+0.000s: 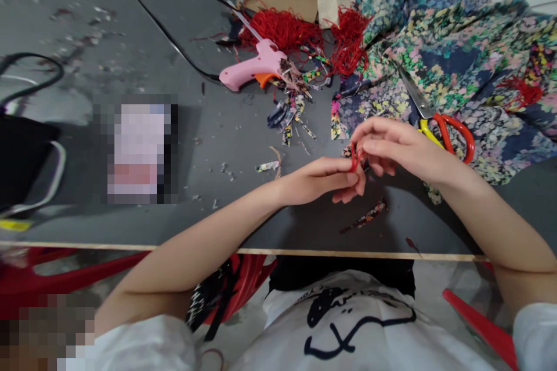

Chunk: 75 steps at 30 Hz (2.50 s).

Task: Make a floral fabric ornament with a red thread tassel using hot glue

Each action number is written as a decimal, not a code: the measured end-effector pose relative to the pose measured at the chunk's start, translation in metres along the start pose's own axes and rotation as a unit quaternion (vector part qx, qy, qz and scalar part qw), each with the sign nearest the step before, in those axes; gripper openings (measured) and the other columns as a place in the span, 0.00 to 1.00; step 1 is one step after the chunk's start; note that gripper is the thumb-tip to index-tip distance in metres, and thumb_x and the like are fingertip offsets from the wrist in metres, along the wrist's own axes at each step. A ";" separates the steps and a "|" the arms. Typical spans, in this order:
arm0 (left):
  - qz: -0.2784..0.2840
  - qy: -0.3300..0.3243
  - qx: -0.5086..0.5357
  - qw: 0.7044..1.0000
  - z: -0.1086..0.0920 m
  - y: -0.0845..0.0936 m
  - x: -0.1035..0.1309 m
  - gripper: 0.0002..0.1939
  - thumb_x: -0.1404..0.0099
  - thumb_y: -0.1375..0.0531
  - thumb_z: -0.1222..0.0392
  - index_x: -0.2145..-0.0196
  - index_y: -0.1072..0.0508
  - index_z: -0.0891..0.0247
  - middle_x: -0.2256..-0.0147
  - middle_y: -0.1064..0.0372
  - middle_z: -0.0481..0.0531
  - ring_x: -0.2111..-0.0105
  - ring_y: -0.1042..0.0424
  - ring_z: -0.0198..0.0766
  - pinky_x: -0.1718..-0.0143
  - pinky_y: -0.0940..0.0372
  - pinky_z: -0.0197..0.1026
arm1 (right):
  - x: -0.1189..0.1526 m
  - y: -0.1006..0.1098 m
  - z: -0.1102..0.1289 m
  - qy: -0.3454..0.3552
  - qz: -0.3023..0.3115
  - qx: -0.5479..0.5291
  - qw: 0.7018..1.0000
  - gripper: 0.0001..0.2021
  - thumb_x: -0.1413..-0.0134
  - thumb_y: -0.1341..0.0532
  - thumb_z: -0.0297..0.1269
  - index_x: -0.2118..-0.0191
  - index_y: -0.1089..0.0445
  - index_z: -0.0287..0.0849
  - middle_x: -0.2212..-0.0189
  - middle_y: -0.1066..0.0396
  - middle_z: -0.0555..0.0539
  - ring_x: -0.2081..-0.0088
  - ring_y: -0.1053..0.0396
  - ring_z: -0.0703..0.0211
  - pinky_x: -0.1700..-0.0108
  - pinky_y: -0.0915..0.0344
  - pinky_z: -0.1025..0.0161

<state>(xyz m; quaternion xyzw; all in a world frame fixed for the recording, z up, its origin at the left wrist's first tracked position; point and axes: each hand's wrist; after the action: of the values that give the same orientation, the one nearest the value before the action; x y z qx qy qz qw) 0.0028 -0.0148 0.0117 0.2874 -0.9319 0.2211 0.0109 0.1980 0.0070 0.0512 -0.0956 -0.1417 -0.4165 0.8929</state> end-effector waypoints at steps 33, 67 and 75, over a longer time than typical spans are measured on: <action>-0.195 -0.080 0.040 0.977 0.002 -0.004 -0.003 0.15 0.36 0.40 0.50 0.70 0.29 0.67 0.73 0.30 0.48 0.72 0.31 0.30 0.68 0.36 0.31 | -0.002 -0.034 -0.021 -0.045 0.177 0.266 0.947 0.16 0.39 0.44 0.40 0.60 0.24 0.34 0.71 0.27 0.48 0.78 0.39 0.70 0.69 0.43 0.67; -0.246 -0.231 -0.157 0.928 0.008 -0.007 0.001 0.21 0.36 0.42 0.45 0.50 0.35 0.57 0.55 0.32 0.52 0.55 0.31 0.38 0.55 0.36 0.38 | 0.007 -0.012 0.005 0.037 -0.007 0.231 0.972 0.08 0.43 0.44 0.37 0.70 0.33 0.39 0.80 0.37 0.55 0.78 0.42 0.71 0.75 0.49 0.69; -0.253 -0.078 -0.190 0.945 -0.012 -0.007 0.000 0.15 0.36 0.44 0.55 0.78 0.37 0.65 0.80 0.45 0.43 0.79 0.47 0.27 0.76 0.49 0.33 | 0.008 0.013 0.017 -0.007 0.042 0.211 0.976 0.11 0.43 0.43 0.40 0.73 0.34 0.40 0.82 0.42 0.56 0.78 0.46 0.70 0.75 0.52 0.67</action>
<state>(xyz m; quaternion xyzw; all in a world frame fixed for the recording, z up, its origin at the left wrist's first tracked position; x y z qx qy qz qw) 0.0048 -0.0151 0.0254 0.5228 -0.8511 0.0066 0.0483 0.2098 0.0140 0.0695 0.0868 -0.2282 -0.3388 0.9086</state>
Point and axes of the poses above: each hand's wrist, its own x-axis away from the middle knuckle, its own y-axis out of the back of the hand, z = x × y
